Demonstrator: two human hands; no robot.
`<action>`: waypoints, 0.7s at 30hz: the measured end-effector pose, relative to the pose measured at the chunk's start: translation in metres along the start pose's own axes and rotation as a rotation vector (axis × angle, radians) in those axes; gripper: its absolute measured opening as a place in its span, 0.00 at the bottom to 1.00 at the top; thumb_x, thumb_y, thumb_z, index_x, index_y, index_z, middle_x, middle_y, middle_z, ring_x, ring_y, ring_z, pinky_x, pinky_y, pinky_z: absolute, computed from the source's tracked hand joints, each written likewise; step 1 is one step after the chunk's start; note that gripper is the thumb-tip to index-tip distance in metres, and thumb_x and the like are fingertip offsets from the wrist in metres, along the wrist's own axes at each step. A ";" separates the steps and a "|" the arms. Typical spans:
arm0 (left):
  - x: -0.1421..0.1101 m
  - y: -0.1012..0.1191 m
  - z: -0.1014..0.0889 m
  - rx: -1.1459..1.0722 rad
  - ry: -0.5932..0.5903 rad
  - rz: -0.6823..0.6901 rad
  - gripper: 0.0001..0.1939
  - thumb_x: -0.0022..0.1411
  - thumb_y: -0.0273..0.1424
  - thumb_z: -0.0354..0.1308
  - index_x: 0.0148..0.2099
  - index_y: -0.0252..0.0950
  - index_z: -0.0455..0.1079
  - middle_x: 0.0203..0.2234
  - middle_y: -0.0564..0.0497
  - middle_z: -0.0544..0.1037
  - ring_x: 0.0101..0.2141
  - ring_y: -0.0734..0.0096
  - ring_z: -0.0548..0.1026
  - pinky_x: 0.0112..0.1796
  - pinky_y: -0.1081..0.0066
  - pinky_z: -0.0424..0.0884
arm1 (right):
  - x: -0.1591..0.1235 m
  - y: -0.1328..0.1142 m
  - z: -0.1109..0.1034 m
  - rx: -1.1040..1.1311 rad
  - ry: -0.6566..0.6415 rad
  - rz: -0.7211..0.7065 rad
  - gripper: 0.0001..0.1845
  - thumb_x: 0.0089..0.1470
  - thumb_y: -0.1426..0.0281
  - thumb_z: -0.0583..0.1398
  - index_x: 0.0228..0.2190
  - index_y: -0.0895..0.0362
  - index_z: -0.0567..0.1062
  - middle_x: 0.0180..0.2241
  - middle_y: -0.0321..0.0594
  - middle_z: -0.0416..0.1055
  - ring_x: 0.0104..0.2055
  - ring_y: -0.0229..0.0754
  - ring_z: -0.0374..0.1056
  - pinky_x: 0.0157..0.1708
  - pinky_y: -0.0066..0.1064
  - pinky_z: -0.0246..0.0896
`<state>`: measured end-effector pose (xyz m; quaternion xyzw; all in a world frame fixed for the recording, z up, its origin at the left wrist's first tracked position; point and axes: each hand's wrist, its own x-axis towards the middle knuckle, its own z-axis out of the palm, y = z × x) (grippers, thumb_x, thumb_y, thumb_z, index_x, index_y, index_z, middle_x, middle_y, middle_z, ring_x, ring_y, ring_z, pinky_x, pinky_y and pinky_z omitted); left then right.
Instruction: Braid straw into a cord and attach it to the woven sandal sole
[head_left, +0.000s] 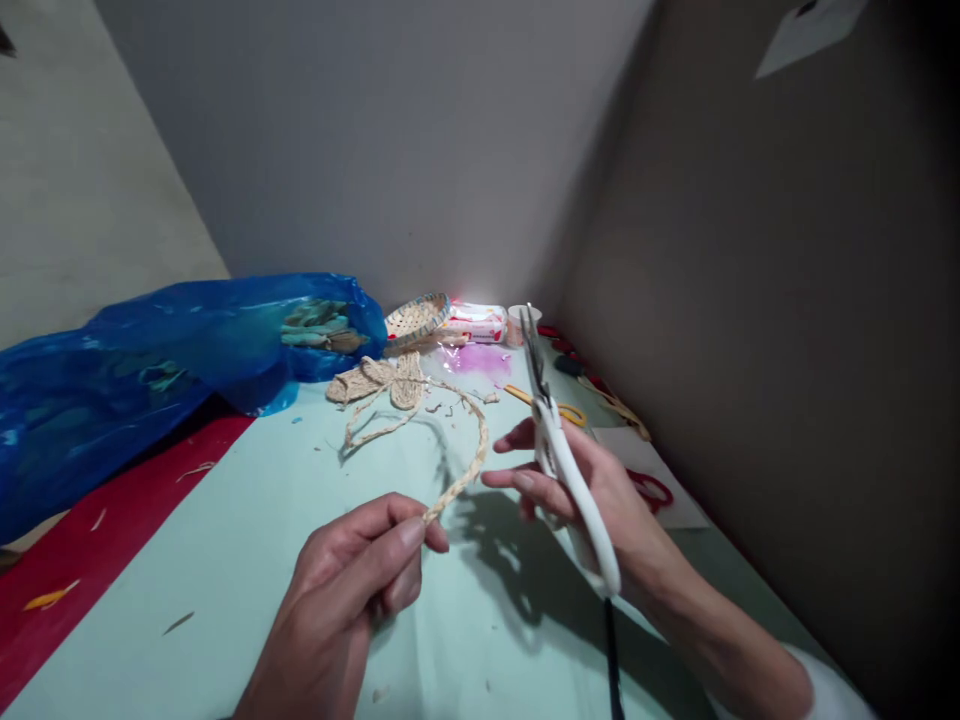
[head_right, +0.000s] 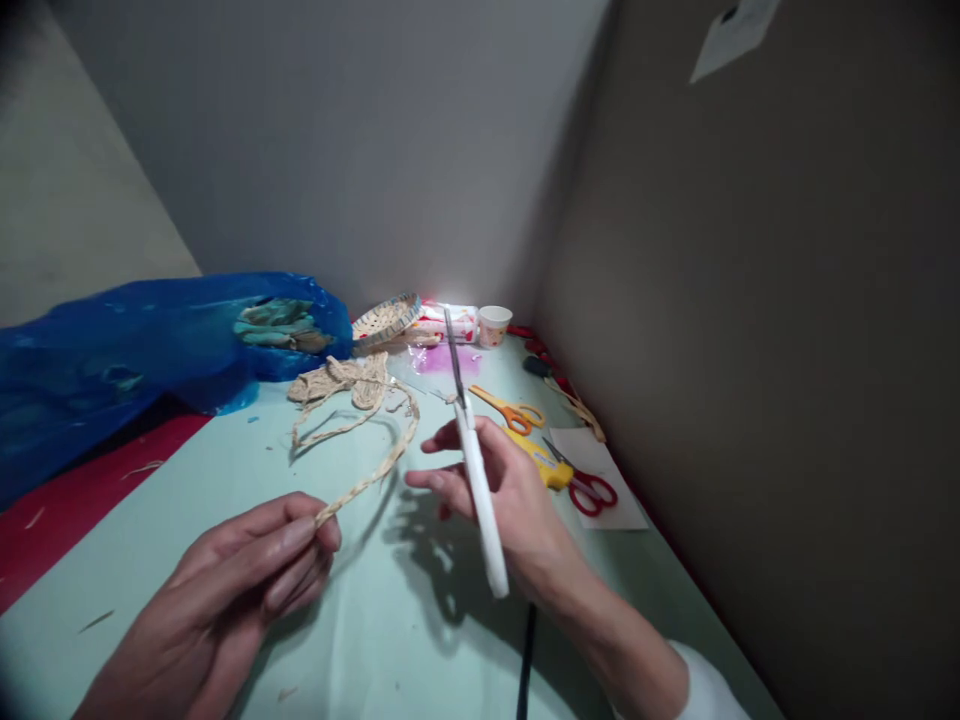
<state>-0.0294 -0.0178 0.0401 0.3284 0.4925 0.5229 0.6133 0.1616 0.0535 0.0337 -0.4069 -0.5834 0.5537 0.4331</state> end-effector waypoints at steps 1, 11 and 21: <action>0.000 0.000 0.001 0.031 -0.032 -0.047 0.13 0.58 0.39 0.59 0.28 0.35 0.75 0.14 0.58 0.53 0.22 0.75 0.48 0.25 0.74 0.51 | 0.000 0.000 0.003 0.065 -0.014 0.008 0.17 0.47 0.65 0.68 0.36 0.54 0.69 0.41 0.38 0.69 0.28 0.35 0.71 0.26 0.25 0.66; -0.001 -0.011 0.014 0.373 -0.034 0.038 0.13 0.59 0.42 0.58 0.37 0.39 0.74 0.17 0.58 0.60 0.20 0.77 0.57 0.22 0.76 0.53 | -0.002 0.007 0.007 0.428 -0.012 -0.036 0.21 0.45 0.69 0.71 0.38 0.53 0.68 0.32 0.32 0.67 0.30 0.34 0.69 0.23 0.21 0.59; -0.003 -0.022 0.009 0.789 0.036 0.790 0.11 0.61 0.23 0.56 0.40 0.44 0.76 0.30 0.55 0.77 0.31 0.72 0.74 0.33 0.75 0.67 | -0.011 0.001 0.011 0.476 -0.074 -0.015 0.17 0.49 0.70 0.67 0.41 0.53 0.70 0.35 0.33 0.67 0.30 0.31 0.62 0.30 0.24 0.57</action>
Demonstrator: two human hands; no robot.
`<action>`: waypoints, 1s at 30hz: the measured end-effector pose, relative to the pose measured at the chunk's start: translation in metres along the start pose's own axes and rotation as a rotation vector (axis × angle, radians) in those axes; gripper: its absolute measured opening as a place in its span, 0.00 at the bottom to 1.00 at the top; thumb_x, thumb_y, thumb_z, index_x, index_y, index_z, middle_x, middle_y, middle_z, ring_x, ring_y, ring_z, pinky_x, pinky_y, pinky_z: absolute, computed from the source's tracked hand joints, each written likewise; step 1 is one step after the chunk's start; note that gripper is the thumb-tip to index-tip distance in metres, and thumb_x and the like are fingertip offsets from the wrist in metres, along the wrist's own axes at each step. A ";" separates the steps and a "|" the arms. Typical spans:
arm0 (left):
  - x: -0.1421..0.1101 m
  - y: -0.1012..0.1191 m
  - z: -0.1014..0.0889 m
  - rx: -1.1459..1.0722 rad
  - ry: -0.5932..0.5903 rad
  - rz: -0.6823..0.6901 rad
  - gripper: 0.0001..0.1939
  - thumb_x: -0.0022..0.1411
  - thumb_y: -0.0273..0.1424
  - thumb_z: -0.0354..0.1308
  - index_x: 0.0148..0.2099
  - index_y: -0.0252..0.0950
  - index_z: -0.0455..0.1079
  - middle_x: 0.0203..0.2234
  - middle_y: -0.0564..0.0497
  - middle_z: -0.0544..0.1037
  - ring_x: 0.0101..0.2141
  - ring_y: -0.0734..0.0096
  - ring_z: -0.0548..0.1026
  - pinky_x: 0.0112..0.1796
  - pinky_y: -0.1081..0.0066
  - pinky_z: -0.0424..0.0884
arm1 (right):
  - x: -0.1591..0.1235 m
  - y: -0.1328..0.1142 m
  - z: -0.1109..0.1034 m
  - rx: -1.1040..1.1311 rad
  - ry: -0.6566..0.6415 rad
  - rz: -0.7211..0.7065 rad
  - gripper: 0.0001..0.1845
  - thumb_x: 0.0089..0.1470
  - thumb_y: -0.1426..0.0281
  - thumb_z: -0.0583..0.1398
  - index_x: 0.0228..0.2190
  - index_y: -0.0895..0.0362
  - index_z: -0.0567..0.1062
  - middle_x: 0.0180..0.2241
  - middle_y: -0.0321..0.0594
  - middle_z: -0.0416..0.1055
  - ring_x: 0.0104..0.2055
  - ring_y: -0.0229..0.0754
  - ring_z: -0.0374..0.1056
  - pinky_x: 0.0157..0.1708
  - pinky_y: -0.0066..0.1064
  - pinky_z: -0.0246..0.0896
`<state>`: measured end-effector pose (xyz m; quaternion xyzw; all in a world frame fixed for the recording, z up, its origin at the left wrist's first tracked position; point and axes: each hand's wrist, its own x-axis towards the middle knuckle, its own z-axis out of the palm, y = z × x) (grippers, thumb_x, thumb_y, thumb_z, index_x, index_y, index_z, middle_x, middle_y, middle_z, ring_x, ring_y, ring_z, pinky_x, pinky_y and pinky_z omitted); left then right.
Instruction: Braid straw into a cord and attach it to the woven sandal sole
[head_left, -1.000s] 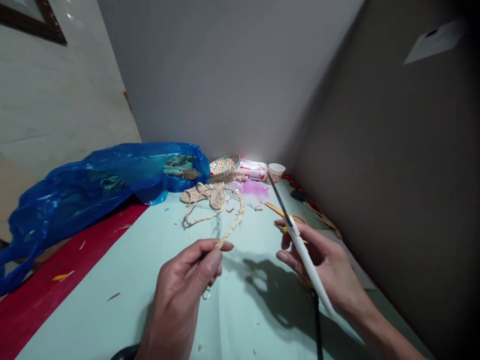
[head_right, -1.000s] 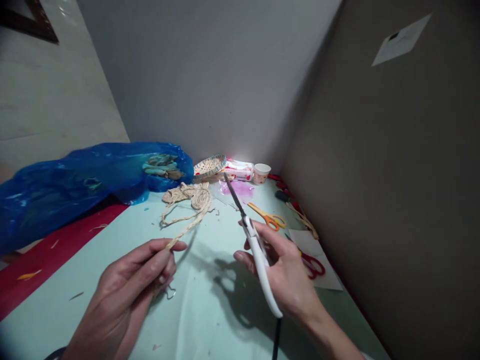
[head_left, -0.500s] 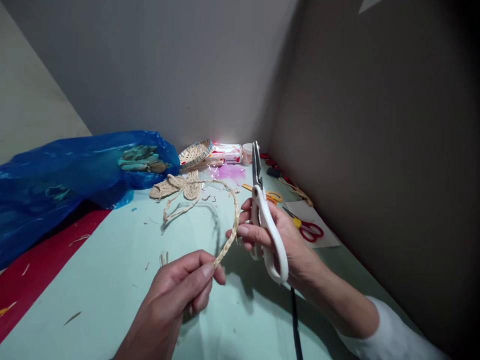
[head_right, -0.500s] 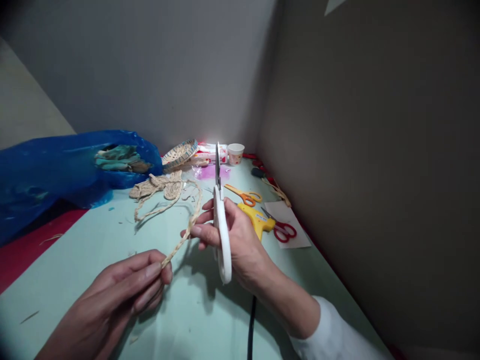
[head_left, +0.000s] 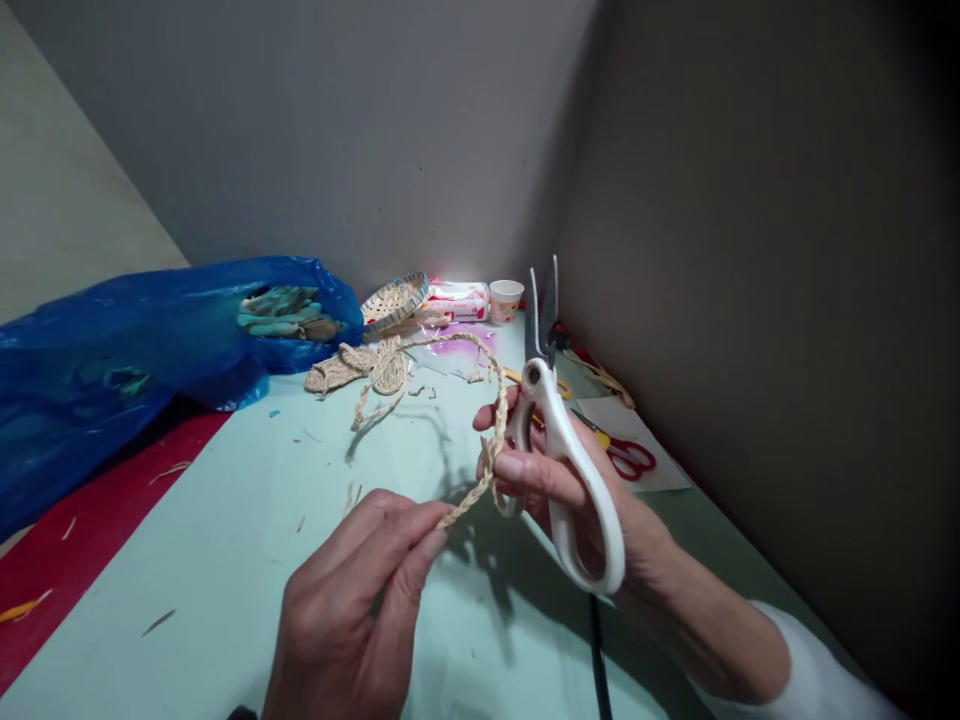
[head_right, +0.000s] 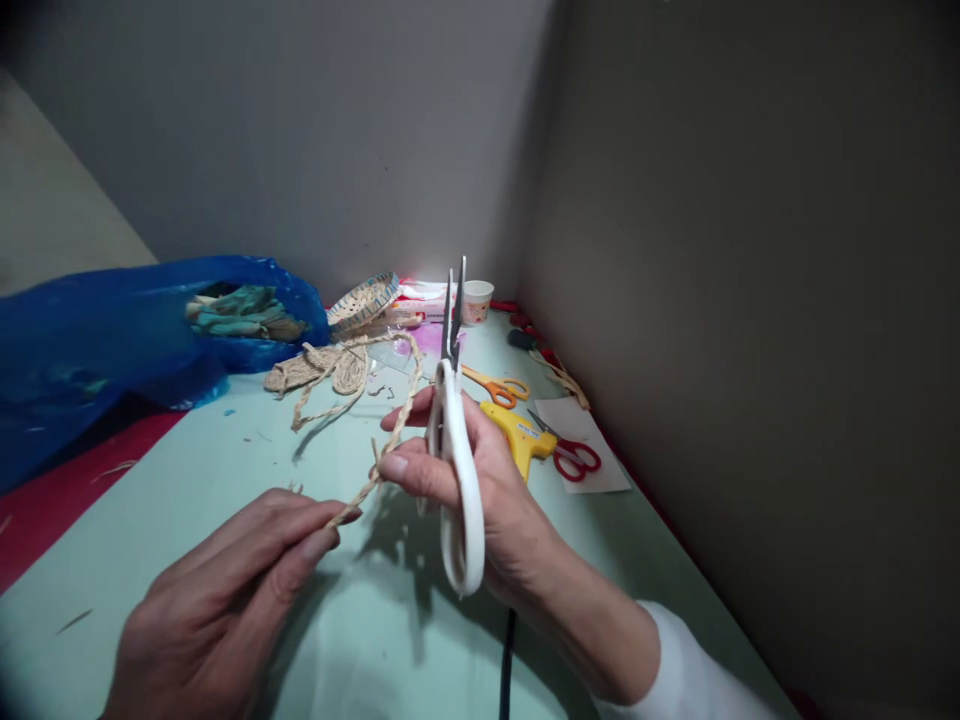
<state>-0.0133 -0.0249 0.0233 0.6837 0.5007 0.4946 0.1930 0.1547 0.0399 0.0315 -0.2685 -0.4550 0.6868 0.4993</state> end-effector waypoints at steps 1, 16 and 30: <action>0.000 0.000 -0.001 0.012 -0.030 0.021 0.11 0.62 0.23 0.54 0.39 0.43 0.75 0.29 0.55 0.77 0.30 0.72 0.73 0.33 0.75 0.67 | 0.000 0.000 0.001 -0.011 0.002 0.000 0.17 0.49 0.70 0.67 0.41 0.53 0.70 0.33 0.33 0.67 0.30 0.32 0.62 0.30 0.24 0.57; 0.008 0.009 -0.020 -0.667 -0.153 -0.788 0.18 0.59 0.45 0.57 0.28 0.35 0.73 0.15 0.59 0.52 0.19 0.78 0.47 0.20 0.74 0.45 | 0.026 -0.001 0.034 0.068 0.019 0.071 0.15 0.46 0.71 0.68 0.34 0.55 0.68 0.28 0.31 0.66 0.27 0.32 0.62 0.27 0.23 0.56; 0.016 0.010 -0.027 -0.896 -0.021 -0.803 0.12 0.61 0.36 0.56 0.34 0.33 0.73 0.16 0.59 0.55 0.17 0.81 0.48 0.19 0.76 0.45 | 0.017 -0.015 -0.002 -1.062 0.044 -0.338 0.15 0.54 0.64 0.62 0.42 0.52 0.67 0.35 0.38 0.69 0.27 0.38 0.65 0.28 0.30 0.61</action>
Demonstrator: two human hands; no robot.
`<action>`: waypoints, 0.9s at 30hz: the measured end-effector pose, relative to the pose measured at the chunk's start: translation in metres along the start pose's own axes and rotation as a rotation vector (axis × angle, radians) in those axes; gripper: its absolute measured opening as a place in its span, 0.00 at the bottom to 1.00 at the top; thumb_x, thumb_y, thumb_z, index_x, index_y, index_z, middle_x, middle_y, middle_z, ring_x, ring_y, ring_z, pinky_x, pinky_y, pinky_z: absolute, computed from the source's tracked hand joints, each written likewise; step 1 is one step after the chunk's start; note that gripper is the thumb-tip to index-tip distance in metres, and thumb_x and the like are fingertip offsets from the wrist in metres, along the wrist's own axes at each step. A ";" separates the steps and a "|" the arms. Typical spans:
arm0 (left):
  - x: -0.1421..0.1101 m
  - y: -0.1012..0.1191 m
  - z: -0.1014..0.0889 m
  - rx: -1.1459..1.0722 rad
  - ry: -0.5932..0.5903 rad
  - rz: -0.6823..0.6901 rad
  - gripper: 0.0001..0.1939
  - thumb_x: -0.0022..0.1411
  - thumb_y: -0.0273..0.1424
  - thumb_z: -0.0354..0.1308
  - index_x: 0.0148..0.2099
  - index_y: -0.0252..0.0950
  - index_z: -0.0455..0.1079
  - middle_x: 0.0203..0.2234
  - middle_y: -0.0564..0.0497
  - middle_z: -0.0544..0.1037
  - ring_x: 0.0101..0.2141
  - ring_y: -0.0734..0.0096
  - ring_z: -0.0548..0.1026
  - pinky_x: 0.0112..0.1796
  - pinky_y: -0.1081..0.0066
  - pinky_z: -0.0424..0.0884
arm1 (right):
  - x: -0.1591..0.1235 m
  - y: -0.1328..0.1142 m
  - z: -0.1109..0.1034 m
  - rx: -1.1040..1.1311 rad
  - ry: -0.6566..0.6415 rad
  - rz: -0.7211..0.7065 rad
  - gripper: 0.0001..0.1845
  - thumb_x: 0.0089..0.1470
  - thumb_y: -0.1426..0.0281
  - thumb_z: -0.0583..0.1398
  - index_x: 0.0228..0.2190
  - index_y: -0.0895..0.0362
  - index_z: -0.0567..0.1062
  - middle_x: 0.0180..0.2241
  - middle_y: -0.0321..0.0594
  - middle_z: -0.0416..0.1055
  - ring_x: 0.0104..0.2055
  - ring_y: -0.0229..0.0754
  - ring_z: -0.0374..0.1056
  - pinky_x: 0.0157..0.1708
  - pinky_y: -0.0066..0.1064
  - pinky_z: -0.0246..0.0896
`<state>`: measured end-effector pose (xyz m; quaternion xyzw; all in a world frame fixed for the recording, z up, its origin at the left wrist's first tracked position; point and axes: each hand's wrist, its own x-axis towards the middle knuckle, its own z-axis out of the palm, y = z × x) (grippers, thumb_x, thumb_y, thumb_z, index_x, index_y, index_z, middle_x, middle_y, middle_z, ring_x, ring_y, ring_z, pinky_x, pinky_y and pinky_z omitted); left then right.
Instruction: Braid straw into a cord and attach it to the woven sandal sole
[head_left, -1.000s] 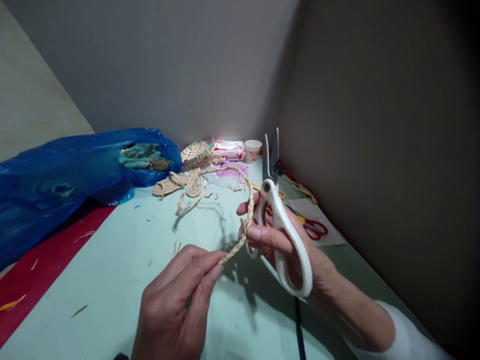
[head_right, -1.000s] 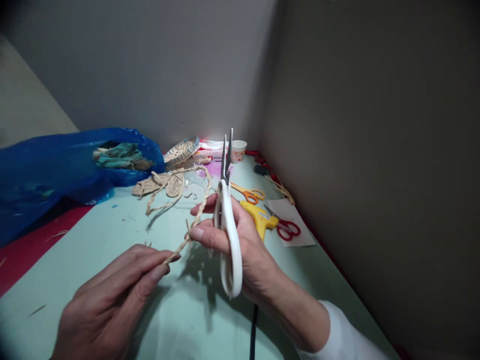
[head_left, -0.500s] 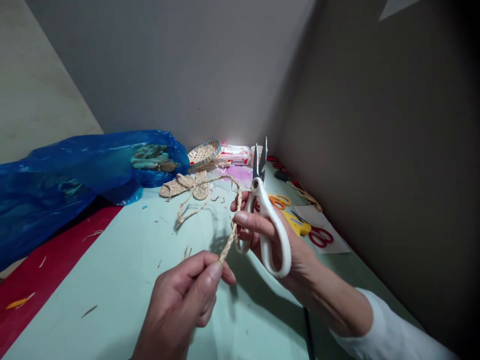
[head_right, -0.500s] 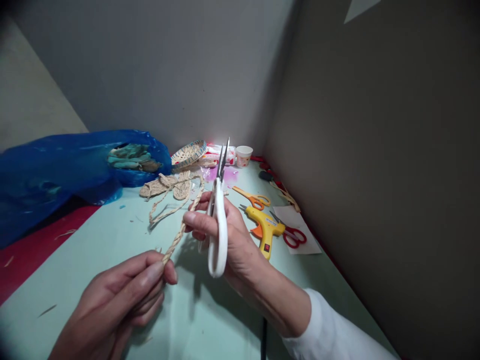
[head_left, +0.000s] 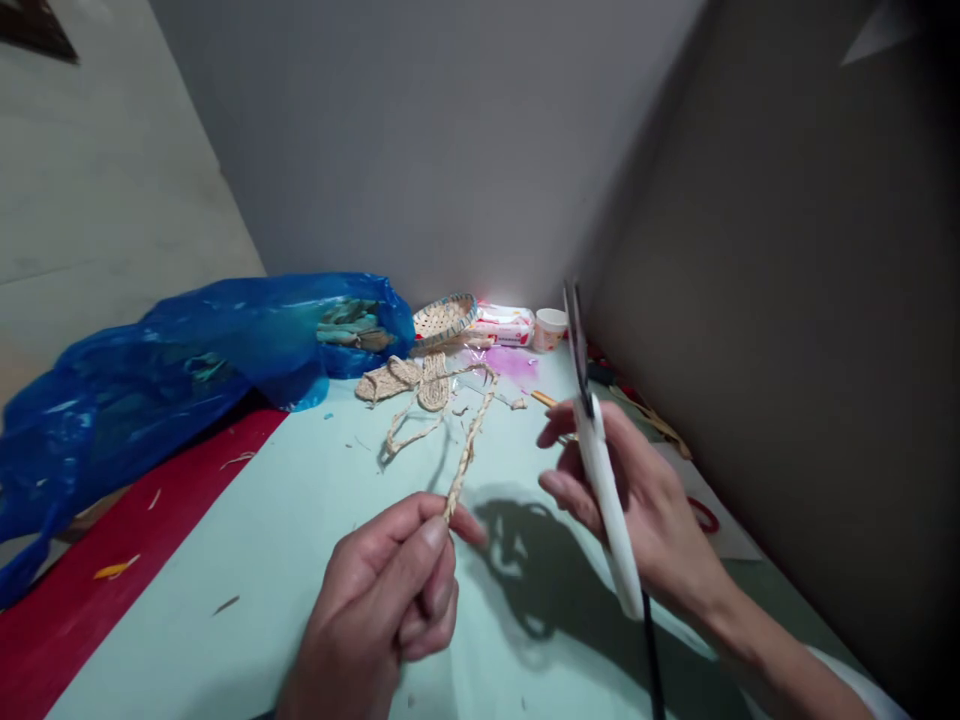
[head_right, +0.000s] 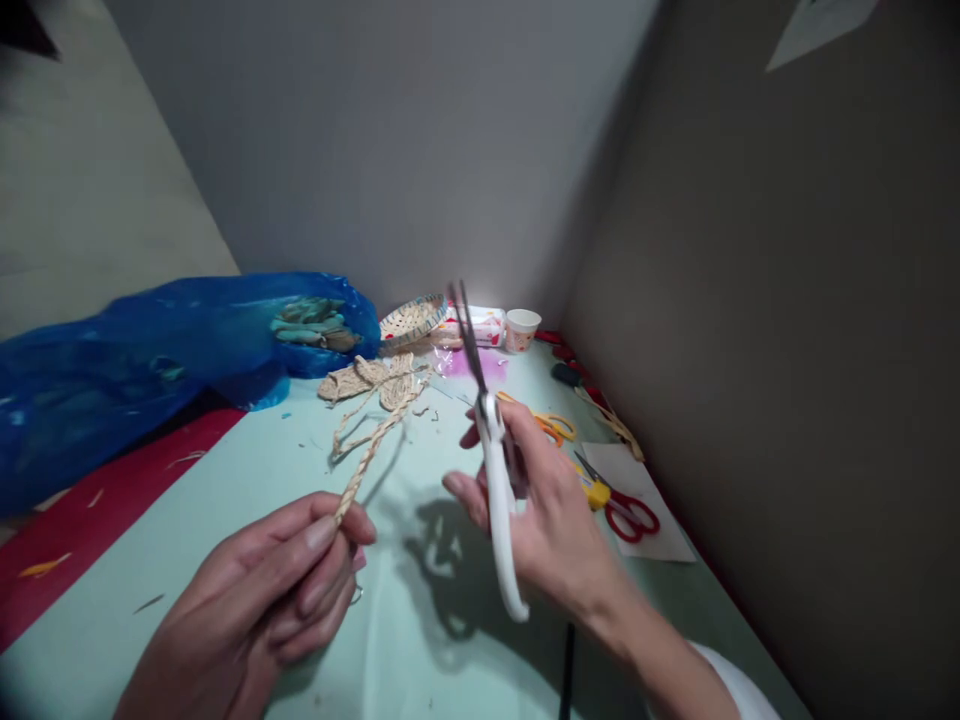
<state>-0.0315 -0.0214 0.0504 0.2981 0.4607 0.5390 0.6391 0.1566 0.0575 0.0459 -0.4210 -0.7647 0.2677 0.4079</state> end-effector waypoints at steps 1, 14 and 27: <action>0.001 0.001 0.000 -0.005 0.019 0.020 0.11 0.62 0.37 0.56 0.36 0.34 0.73 0.16 0.58 0.59 0.17 0.81 0.50 0.18 0.76 0.47 | -0.005 0.003 -0.003 -0.103 0.004 -0.126 0.17 0.54 0.66 0.62 0.45 0.52 0.66 0.36 0.40 0.69 0.30 0.40 0.66 0.30 0.32 0.63; 0.004 -0.005 -0.004 -0.078 0.092 0.168 0.06 0.58 0.32 0.61 0.37 0.35 0.72 0.21 0.49 0.76 0.19 0.78 0.62 0.22 0.76 0.61 | -0.024 0.027 0.001 -0.613 -0.122 -0.557 0.46 0.38 0.81 0.54 0.62 0.56 0.57 0.45 0.49 0.69 0.36 0.47 0.69 0.32 0.37 0.65; 0.000 -0.006 0.000 0.160 0.151 0.299 0.08 0.59 0.33 0.59 0.35 0.35 0.76 0.22 0.49 0.77 0.19 0.78 0.60 0.24 0.74 0.59 | -0.022 0.025 -0.003 -0.697 -0.018 -0.624 0.41 0.46 0.83 0.54 0.62 0.56 0.57 0.45 0.47 0.72 0.36 0.45 0.71 0.31 0.34 0.65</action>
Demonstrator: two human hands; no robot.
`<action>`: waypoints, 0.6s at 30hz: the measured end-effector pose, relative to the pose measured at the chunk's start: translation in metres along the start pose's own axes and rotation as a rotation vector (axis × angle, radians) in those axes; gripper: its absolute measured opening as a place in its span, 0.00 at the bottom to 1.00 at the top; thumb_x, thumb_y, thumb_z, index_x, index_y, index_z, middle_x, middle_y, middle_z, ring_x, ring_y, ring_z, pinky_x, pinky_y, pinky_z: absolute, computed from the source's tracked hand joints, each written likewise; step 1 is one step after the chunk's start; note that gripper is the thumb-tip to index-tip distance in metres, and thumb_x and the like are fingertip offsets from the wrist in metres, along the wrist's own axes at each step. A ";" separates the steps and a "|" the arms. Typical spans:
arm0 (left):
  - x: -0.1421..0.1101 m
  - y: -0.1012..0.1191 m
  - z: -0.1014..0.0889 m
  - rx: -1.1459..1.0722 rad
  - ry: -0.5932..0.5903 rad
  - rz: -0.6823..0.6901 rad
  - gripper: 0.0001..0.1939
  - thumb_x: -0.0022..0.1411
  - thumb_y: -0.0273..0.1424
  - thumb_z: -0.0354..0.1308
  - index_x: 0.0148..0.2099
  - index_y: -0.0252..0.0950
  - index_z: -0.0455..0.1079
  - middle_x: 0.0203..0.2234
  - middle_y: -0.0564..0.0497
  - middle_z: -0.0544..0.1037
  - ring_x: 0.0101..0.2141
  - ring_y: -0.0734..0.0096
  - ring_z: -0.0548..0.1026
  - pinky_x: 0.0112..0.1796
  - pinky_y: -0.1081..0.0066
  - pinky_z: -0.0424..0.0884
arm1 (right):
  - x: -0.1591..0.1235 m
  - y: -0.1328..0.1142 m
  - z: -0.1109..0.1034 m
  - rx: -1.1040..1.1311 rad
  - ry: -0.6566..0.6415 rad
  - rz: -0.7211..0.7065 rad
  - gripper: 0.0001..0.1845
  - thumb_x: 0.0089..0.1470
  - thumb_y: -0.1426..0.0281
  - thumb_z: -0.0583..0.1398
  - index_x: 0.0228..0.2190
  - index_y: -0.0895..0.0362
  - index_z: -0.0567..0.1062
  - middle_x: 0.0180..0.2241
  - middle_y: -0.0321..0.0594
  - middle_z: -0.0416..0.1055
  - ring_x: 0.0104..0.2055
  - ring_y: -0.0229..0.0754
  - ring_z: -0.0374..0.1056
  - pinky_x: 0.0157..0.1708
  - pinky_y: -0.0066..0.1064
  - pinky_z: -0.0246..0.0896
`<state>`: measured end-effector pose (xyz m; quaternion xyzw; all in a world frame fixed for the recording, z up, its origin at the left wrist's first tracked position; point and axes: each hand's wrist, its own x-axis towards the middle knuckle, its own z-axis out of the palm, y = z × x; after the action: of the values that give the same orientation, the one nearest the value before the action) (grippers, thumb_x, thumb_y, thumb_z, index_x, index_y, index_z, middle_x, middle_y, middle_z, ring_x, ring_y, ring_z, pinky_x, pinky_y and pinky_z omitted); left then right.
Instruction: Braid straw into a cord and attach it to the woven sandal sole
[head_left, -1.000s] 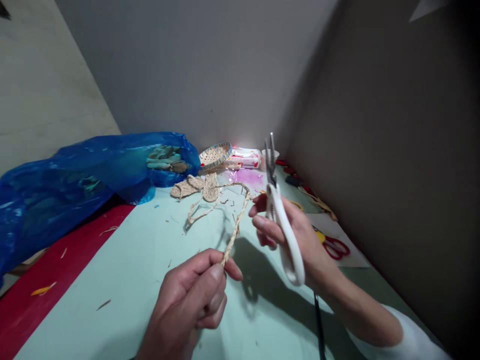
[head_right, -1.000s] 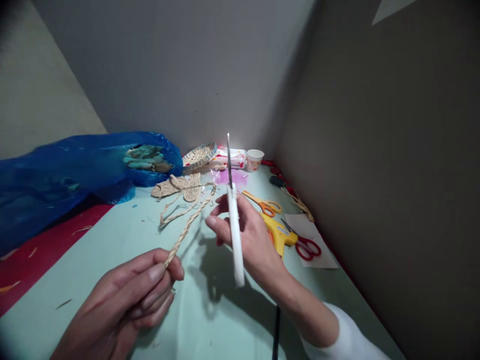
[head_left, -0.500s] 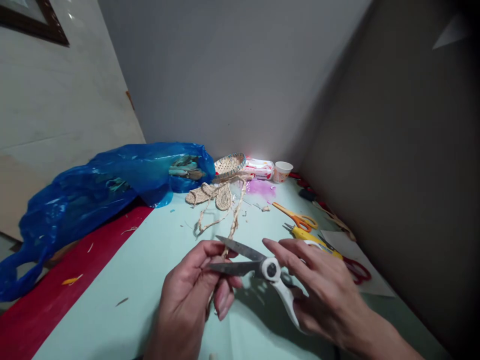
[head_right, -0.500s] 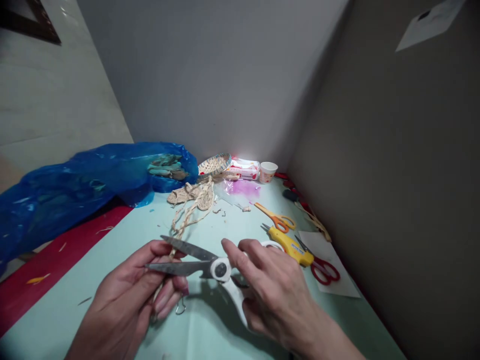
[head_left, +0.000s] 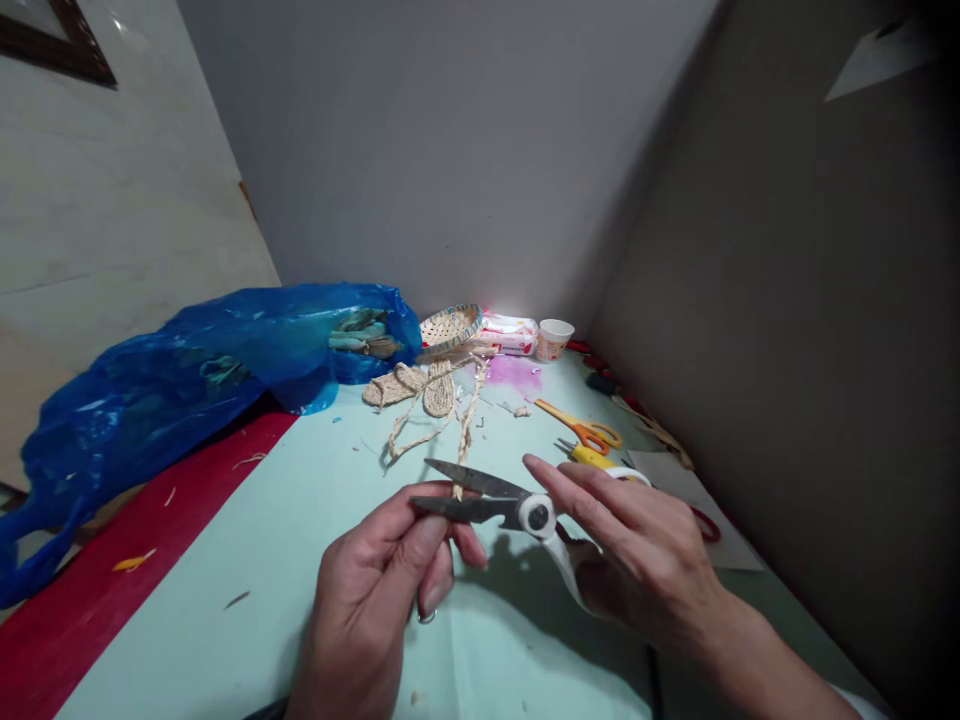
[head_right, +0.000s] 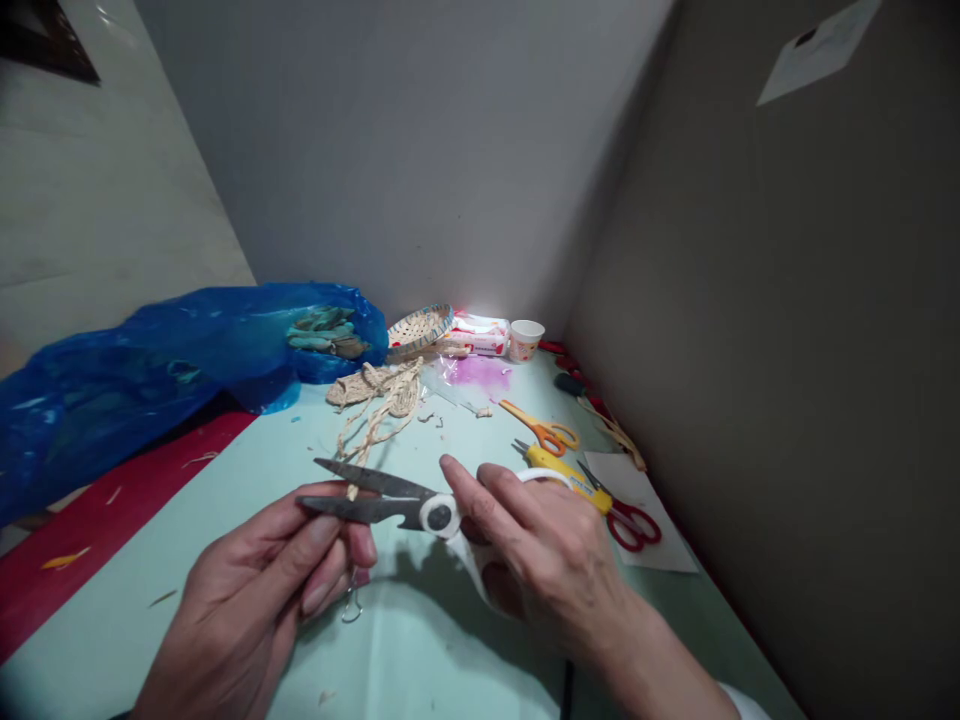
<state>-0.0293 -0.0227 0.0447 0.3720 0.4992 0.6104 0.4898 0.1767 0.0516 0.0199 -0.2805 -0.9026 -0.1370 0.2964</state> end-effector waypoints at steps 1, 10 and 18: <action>-0.001 -0.001 0.000 0.022 0.021 0.009 0.08 0.59 0.34 0.59 0.34 0.35 0.76 0.22 0.49 0.77 0.19 0.78 0.60 0.24 0.74 0.59 | 0.000 0.000 0.000 -0.001 0.002 0.001 0.41 0.46 0.82 0.54 0.62 0.55 0.56 0.45 0.46 0.73 0.35 0.45 0.71 0.30 0.34 0.64; -0.002 -0.001 -0.002 -0.021 -0.018 -0.091 0.13 0.60 0.34 0.58 0.28 0.33 0.76 0.23 0.47 0.76 0.18 0.79 0.58 0.22 0.73 0.55 | 0.000 -0.002 0.003 0.000 0.011 -0.011 0.38 0.51 0.82 0.53 0.62 0.55 0.56 0.42 0.44 0.75 0.30 0.41 0.71 0.27 0.32 0.62; 0.000 -0.001 -0.003 -0.074 -0.045 -0.132 0.15 0.62 0.33 0.57 0.26 0.33 0.75 0.21 0.48 0.74 0.19 0.80 0.56 0.22 0.74 0.53 | -0.004 -0.002 0.010 0.030 0.026 -0.008 0.33 0.55 0.83 0.53 0.61 0.58 0.57 0.37 0.43 0.75 0.28 0.38 0.69 0.26 0.29 0.60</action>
<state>-0.0317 -0.0238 0.0434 0.3338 0.4886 0.5863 0.5534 0.1735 0.0528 0.0096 -0.2706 -0.9017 -0.1286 0.3119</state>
